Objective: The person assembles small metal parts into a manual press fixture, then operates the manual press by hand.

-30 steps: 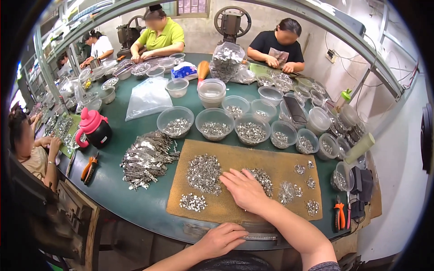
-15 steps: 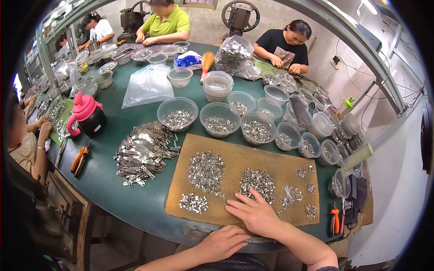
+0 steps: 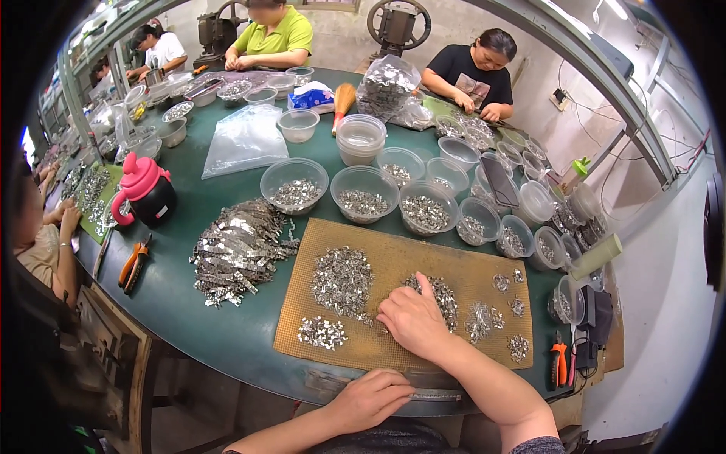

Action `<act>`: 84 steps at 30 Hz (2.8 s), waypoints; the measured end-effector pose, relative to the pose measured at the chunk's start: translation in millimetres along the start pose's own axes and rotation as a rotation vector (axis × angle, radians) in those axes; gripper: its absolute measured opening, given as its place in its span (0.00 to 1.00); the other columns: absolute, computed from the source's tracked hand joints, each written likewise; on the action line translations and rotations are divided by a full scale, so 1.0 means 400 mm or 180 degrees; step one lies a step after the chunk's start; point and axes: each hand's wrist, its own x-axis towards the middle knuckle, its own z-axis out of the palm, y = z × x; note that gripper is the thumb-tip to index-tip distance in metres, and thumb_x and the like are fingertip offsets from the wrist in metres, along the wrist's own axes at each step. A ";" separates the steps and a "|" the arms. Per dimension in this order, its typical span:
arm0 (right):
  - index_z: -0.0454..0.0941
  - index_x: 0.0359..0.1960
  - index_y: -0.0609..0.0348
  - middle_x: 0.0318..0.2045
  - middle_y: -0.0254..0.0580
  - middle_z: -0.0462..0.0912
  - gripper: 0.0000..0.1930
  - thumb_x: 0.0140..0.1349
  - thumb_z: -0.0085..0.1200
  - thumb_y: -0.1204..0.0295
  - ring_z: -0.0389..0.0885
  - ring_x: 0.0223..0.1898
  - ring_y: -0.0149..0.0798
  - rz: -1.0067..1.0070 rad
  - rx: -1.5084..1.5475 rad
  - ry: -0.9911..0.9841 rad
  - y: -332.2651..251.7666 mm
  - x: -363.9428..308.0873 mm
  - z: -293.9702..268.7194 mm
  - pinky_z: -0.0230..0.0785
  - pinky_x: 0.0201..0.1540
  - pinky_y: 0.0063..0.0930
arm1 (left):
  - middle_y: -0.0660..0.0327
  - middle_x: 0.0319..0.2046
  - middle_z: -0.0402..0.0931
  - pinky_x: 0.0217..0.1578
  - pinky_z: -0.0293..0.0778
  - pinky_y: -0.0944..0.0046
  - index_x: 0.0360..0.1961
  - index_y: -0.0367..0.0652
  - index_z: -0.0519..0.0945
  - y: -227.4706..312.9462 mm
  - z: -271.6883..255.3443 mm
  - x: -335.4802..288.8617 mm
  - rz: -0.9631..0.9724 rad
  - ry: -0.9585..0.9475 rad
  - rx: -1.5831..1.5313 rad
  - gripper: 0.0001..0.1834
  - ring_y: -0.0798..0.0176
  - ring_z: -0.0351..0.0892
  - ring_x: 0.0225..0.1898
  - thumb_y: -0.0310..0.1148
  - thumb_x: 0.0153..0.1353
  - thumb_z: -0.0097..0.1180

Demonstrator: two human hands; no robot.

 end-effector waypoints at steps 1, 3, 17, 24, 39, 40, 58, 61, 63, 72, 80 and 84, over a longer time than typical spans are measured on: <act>0.84 0.34 0.51 0.32 0.34 0.81 0.06 0.61 0.66 0.66 0.82 0.46 0.41 0.0011 0.0004 0.0000 0.005 -0.004 0.000 0.54 0.70 0.60 | 0.60 0.44 0.80 0.47 0.79 0.58 0.45 0.41 0.84 0.002 -0.006 0.005 0.0068 0.0050 0.0081 0.11 0.54 0.81 0.47 0.29 0.62 0.66; 0.84 0.34 0.52 0.34 0.34 0.83 0.05 0.62 0.65 0.67 0.82 0.47 0.40 -0.0010 0.0144 0.0098 0.019 -0.017 -0.004 0.54 0.71 0.61 | 0.60 0.43 0.80 0.46 0.80 0.59 0.44 0.42 0.84 0.001 -0.024 0.016 0.0139 0.0090 0.0161 0.11 0.54 0.81 0.47 0.29 0.61 0.67; 0.83 0.40 0.54 0.39 0.40 0.85 0.06 0.62 0.63 0.74 0.83 0.51 0.41 0.0697 0.1189 0.0171 0.047 -0.310 -0.135 0.55 0.71 0.58 | 0.60 0.32 0.76 0.42 0.77 0.57 0.36 0.44 0.86 -0.068 -0.078 0.157 -0.0147 -0.0099 0.2016 0.08 0.54 0.77 0.39 0.31 0.55 0.70; 0.83 0.39 0.56 0.40 0.38 0.86 0.07 0.60 0.66 0.75 0.84 0.51 0.41 0.0658 0.1139 0.0235 0.075 -0.448 -0.146 0.56 0.72 0.60 | 0.58 0.31 0.74 0.39 0.75 0.54 0.30 0.42 0.81 -0.111 -0.012 0.196 -0.0178 -0.0075 0.2019 0.07 0.51 0.75 0.37 0.27 0.53 0.68; 0.81 0.40 0.53 0.43 0.33 0.84 0.06 0.63 0.64 0.75 0.80 0.59 0.43 0.1014 0.1275 0.0545 0.044 -0.544 -0.064 0.55 0.71 0.58 | 0.55 0.32 0.79 0.37 0.75 0.54 0.35 0.38 0.77 -0.084 0.020 0.150 -0.0834 0.0364 0.1047 0.07 0.49 0.79 0.35 0.21 0.58 0.64; 0.81 0.40 0.53 0.43 0.33 0.85 0.06 0.63 0.64 0.75 0.81 0.58 0.43 0.1030 0.1326 0.0567 0.043 -0.545 -0.058 0.55 0.71 0.58 | 0.55 0.32 0.79 0.37 0.75 0.54 0.35 0.37 0.78 -0.083 0.019 0.147 -0.0842 0.0479 0.0953 0.07 0.50 0.79 0.35 0.21 0.58 0.64; 0.80 0.38 0.55 0.42 0.38 0.89 0.09 0.58 0.67 0.78 0.89 0.48 0.41 0.0897 0.1135 0.0848 -0.029 -0.521 -0.081 0.69 0.62 0.52 | 0.58 0.35 0.83 0.40 0.79 0.57 0.39 0.41 0.85 -0.051 -0.078 0.129 -0.0695 0.0440 0.1131 0.05 0.53 0.83 0.39 0.26 0.60 0.65; 0.80 0.38 0.56 0.42 0.38 0.89 0.09 0.58 0.67 0.78 0.89 0.48 0.41 0.1090 0.1185 0.0787 -0.038 -0.522 -0.089 0.70 0.62 0.51 | 0.58 0.35 0.81 0.40 0.79 0.56 0.39 0.41 0.84 -0.063 -0.070 0.148 -0.0605 0.0247 0.1255 0.06 0.52 0.82 0.39 0.26 0.60 0.66; 0.81 0.38 0.56 0.43 0.37 0.89 0.09 0.58 0.67 0.78 0.88 0.49 0.41 0.1067 0.1126 0.0785 -0.034 -0.523 -0.082 0.70 0.62 0.49 | 0.57 0.33 0.81 0.38 0.78 0.56 0.38 0.41 0.85 -0.080 -0.062 0.163 -0.0394 0.0193 0.1428 0.07 0.52 0.81 0.37 0.25 0.58 0.67; 0.85 0.46 0.56 0.49 0.38 0.88 0.14 0.56 0.68 0.76 0.86 0.53 0.42 0.0640 0.0768 0.0814 0.026 -0.516 -0.025 0.70 0.63 0.46 | 0.58 0.31 0.73 0.39 0.77 0.57 0.34 0.42 0.79 -0.166 -0.049 0.208 -0.0084 -0.0207 0.2425 0.05 0.53 0.77 0.39 0.25 0.55 0.60; 0.85 0.47 0.55 0.49 0.36 0.87 0.13 0.59 0.65 0.77 0.84 0.54 0.41 0.0415 0.0780 0.0679 0.028 -0.424 -0.115 0.64 0.67 0.49 | 0.59 0.30 0.74 0.38 0.76 0.57 0.34 0.42 0.79 -0.119 -0.043 0.184 -0.0159 -0.0159 0.2423 0.04 0.53 0.77 0.36 0.27 0.60 0.63; 0.86 0.46 0.52 0.50 0.33 0.85 0.14 0.57 0.64 0.77 0.80 0.59 0.41 0.0033 0.0534 0.0553 0.044 -0.281 -0.106 0.59 0.70 0.54 | 0.59 0.30 0.76 0.38 0.77 0.55 0.34 0.42 0.82 -0.075 -0.079 0.175 -0.0341 -0.0240 0.1989 0.04 0.52 0.79 0.36 0.28 0.60 0.64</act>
